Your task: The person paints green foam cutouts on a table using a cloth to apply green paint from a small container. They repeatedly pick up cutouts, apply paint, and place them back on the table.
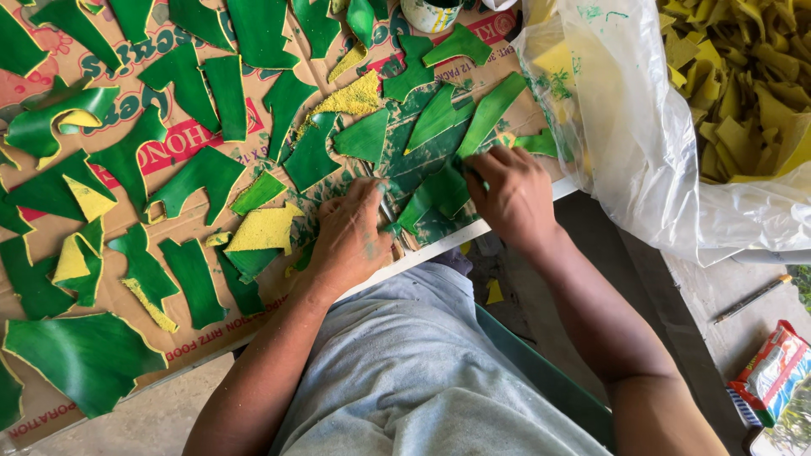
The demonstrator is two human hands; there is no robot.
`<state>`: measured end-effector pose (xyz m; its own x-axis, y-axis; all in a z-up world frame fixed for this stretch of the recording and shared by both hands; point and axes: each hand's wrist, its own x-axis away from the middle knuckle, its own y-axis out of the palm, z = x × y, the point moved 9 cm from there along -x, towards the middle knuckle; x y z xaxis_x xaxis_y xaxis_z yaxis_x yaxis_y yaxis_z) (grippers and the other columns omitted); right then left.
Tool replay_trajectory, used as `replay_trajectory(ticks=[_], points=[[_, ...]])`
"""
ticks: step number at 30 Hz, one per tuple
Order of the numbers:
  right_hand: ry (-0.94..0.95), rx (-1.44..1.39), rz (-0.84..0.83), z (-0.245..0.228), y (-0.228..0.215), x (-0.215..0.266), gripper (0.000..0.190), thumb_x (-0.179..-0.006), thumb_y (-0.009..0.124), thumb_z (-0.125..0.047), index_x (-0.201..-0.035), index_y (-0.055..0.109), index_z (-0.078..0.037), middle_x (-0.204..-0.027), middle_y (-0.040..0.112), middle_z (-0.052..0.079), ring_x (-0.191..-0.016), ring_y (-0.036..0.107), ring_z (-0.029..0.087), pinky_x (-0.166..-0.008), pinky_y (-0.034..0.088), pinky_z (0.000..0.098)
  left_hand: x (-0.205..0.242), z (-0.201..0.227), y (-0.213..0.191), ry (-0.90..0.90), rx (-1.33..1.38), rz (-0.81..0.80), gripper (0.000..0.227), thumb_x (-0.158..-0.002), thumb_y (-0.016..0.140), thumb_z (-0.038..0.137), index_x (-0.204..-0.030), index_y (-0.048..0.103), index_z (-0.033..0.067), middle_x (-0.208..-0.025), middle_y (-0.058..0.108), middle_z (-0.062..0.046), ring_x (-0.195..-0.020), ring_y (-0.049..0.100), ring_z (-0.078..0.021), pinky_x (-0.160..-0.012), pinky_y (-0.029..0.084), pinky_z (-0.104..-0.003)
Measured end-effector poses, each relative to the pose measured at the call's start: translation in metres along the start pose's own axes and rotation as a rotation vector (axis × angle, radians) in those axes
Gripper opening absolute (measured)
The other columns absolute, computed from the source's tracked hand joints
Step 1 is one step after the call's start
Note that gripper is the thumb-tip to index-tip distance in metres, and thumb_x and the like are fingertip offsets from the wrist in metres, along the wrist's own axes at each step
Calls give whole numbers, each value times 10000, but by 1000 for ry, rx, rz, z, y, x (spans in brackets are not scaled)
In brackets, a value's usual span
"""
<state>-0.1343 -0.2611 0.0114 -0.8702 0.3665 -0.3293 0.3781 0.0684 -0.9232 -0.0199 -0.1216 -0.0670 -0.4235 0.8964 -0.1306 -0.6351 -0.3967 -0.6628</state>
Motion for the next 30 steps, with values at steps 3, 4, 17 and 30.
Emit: replay_trajectory(ticks=[3, 4, 17, 30], points=[[-141, -75, -97, -10, 5, 14, 192, -834, 749, -136, -1024, 734, -116, -866, 657, 78, -816, 643, 299, -709, 539, 419, 1, -1, 3, -16, -13, -17, 628, -782, 692, 105, -1366, 481, 15, -1317, 546, -161, -1221, 562, -332, -1024, 366, -497], [-121, -57, -97, -9, 5, 16, 179, -849, 753, -135, -1025, 732, -113, -875, 656, 79, -821, 643, 296, -715, 539, 420, 1, 1, 2, 0, -19, -6, 629, -781, 691, 103, -1366, 480, 14, -1318, 546, -158, -1231, 562, -330, -1023, 367, -495], [26, -42, -28, 0, -16, 5, 149, -883, 779, -140, -1023, 749, -98, -903, 695, 85, -838, 667, 283, -732, 547, 428, 1, 3, -2, 24, -7, 0, 609, -793, 680, 88, -1361, 475, 10, -1313, 553, -164, -1246, 555, -343, -1032, 370, -489], [-114, -72, -142, -28, 41, 1, 153, -865, 758, -185, -986, 726, -97, -849, 646, 107, -819, 651, 313, -682, 548, 437, 2, -1, 2, 4, 12, 52, 682, -747, 679, 92, -1375, 426, 6, -1310, 554, -188, -1212, 564, -358, -991, 380, -488]])
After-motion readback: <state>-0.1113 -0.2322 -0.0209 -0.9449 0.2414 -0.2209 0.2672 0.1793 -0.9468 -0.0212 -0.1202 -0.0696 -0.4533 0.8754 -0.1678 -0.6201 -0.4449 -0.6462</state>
